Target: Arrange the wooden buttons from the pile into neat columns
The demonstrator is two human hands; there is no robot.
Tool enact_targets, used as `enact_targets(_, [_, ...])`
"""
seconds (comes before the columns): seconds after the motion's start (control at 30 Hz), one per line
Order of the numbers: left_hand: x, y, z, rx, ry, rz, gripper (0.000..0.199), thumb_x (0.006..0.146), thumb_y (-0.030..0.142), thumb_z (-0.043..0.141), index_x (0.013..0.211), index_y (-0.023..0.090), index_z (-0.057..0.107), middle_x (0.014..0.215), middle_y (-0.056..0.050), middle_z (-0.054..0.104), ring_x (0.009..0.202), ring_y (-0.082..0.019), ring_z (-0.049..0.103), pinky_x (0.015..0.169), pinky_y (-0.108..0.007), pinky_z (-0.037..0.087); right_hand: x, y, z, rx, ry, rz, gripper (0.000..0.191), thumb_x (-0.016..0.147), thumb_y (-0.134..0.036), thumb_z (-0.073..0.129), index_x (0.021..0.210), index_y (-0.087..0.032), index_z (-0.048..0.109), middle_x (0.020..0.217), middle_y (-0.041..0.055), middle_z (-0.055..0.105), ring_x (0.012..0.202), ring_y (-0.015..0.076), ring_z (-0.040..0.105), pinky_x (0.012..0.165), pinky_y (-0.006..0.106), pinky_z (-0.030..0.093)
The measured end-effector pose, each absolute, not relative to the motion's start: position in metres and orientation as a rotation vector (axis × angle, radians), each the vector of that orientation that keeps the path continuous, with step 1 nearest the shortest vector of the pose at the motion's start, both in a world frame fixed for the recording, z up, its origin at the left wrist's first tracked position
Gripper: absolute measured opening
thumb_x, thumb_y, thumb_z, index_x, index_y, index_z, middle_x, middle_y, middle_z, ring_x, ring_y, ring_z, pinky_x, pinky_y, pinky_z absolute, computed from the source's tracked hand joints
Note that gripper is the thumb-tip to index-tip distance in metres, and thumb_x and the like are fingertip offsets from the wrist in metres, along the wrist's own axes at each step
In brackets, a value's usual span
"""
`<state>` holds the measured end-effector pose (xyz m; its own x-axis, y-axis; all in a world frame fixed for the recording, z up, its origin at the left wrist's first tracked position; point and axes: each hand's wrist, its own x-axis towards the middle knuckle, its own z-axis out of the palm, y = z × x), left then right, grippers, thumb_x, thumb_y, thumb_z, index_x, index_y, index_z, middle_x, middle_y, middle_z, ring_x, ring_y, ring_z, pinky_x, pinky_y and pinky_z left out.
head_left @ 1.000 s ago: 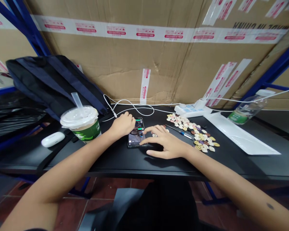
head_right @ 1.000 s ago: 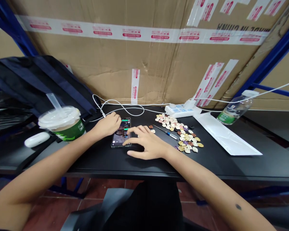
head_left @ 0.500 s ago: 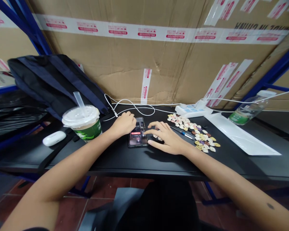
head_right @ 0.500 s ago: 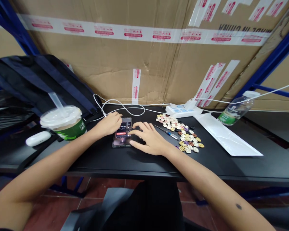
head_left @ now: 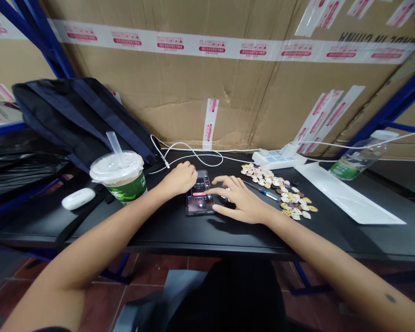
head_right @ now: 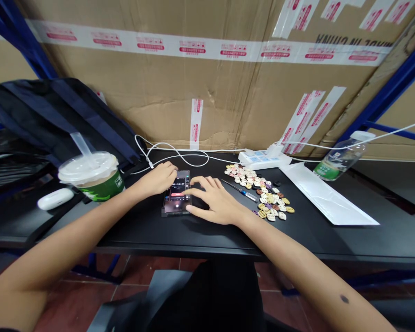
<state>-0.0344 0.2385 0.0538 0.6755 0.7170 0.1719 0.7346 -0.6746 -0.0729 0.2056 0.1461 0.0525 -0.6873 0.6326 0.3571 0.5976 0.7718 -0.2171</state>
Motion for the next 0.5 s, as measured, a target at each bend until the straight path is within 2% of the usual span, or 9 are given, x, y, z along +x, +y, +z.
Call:
enact_targets(0.33, [-0.036, 0.236, 0.066, -2.827, -1.232, -0.194, 0.031, 0.095, 0.020, 0.034, 0.096, 0.015, 0.065, 0.105, -0.012, 0.067, 0.108, -0.025, 0.056, 0.095, -0.041, 0.045, 0.182, 0.155, 0.058, -0.828, -2.597, 0.118, 0.045, 0.094, -0.053, 0.055, 0.135, -0.034, 0.058, 0.138, 0.0091, 0.048, 0.121, 0.0286, 0.045, 0.104, 0.051, 0.038])
enact_targets(0.5, [-0.037, 0.236, 0.065, -2.843, -1.332, -0.274, 0.029, 0.096, 0.026, 0.037, 0.093, 0.017, 0.064, 0.105, -0.010, 0.067, 0.105, -0.024, 0.058, 0.096, -0.041, 0.045, 0.169, 0.162, 0.060, -0.776, -2.614, 0.109, 0.043, 0.092, -0.053, 0.058, 0.129, -0.030, 0.063, 0.134, 0.0094, 0.052, 0.122, 0.0293, 0.046, 0.105, 0.050, 0.037])
